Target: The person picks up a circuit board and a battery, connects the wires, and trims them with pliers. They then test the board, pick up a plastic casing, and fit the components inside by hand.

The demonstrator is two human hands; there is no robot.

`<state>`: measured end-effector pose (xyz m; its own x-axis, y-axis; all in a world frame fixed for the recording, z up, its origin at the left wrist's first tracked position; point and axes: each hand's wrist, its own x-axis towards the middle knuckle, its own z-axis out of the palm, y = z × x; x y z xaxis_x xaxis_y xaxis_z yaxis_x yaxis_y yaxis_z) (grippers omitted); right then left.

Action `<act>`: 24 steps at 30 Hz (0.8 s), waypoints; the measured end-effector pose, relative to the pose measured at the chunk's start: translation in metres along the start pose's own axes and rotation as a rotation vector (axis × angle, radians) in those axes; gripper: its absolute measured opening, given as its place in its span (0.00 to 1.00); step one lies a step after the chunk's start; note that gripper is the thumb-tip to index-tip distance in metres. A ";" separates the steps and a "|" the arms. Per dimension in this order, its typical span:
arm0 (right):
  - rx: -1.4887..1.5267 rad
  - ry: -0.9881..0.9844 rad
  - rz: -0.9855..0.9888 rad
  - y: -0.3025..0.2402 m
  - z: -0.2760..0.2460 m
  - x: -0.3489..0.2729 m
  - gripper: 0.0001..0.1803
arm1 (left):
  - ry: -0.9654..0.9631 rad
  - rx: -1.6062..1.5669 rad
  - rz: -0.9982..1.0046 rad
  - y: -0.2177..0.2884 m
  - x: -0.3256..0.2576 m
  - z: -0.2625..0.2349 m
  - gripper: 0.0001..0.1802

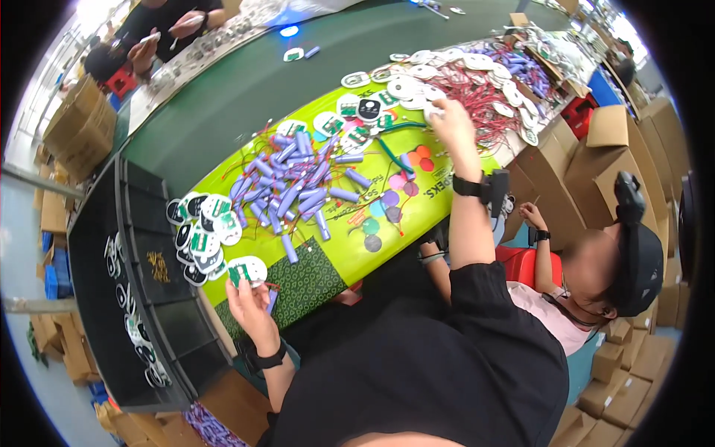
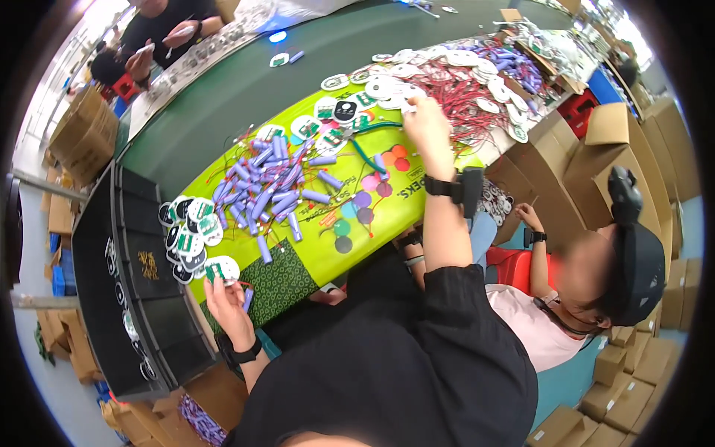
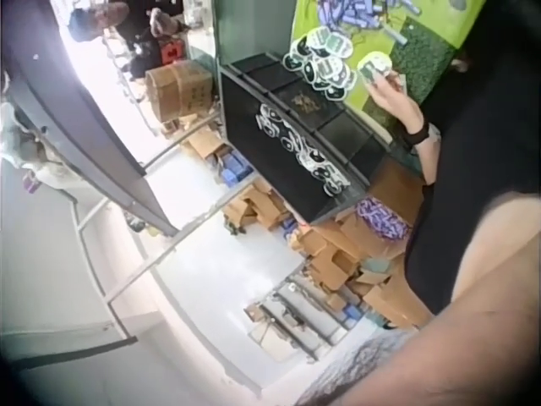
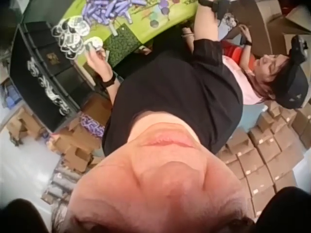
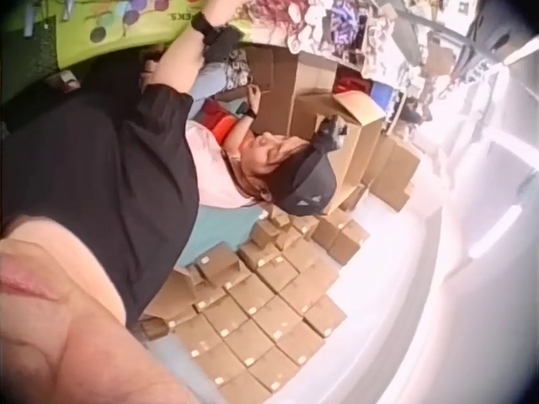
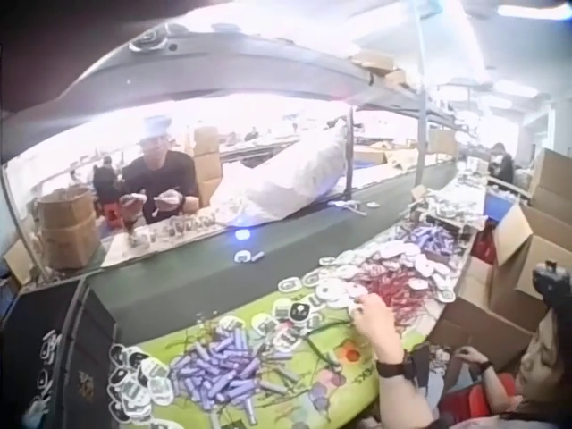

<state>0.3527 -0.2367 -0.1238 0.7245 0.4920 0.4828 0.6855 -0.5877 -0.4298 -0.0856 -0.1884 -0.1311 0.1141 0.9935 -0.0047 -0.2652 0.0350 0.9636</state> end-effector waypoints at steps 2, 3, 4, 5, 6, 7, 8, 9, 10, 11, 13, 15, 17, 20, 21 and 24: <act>0.050 -0.300 0.056 -0.006 0.005 0.003 0.14 | 0.086 0.046 -0.001 0.002 -0.003 0.012 0.09; 0.180 -0.318 -0.024 -0.008 0.007 0.002 0.14 | 0.081 0.036 0.003 -0.002 -0.001 0.004 0.08; 0.308 -0.335 -0.107 -0.008 0.007 0.002 0.13 | 0.076 0.025 0.007 -0.003 0.000 0.001 0.08; 0.395 -0.300 -0.056 -0.006 0.007 0.005 0.12 | 0.065 0.028 0.013 -0.001 -0.002 -0.001 0.08; 0.389 -0.287 -0.044 0.000 0.005 0.010 0.12 | 0.096 0.038 0.020 0.000 -0.002 0.000 0.08; 0.365 -0.120 -0.029 0.007 0.004 0.018 0.12 | 0.109 0.040 0.024 0.000 -0.002 0.004 0.08; 0.339 0.044 -0.015 0.015 0.003 0.028 0.11 | 0.123 0.043 0.028 0.000 -0.003 0.008 0.08; 0.298 0.075 -0.033 0.020 0.001 0.040 0.11 | 0.114 0.052 0.034 0.001 -0.003 0.010 0.08; 0.294 0.078 -0.008 0.023 0.000 0.052 0.11 | 0.103 0.111 0.041 0.002 -0.006 0.010 0.09; 0.268 0.032 -0.003 0.026 -0.001 0.065 0.11 | 0.093 0.170 0.049 0.003 -0.006 0.012 0.09; 0.219 -0.015 -0.014 0.036 0.007 0.090 0.11 | 0.074 0.203 0.053 0.001 -0.005 0.018 0.10; 0.174 0.017 -0.071 0.034 0.026 0.106 0.12 | 0.068 0.226 0.068 0.002 -0.004 0.028 0.11; 0.151 -0.102 -0.066 0.018 0.034 0.115 0.12 | 0.100 0.242 0.080 0.002 -0.003 0.035 0.11; 0.132 -0.159 -0.071 0.003 0.045 0.129 0.13 | 0.084 0.259 0.079 0.003 -0.001 0.045 0.13; 0.126 -0.158 -0.063 0.001 0.048 0.137 0.14 | 0.032 0.261 0.068 0.003 0.000 0.050 0.13; 0.089 -0.202 -0.176 0.002 0.073 0.150 0.18 | 0.009 0.296 0.049 0.002 0.000 0.060 0.09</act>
<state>0.4680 -0.1177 -0.1081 0.5871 0.7048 0.3982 0.7994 -0.4272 -0.4225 -0.0286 -0.1953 -0.1129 0.0997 0.9941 0.0422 0.0204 -0.0445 0.9988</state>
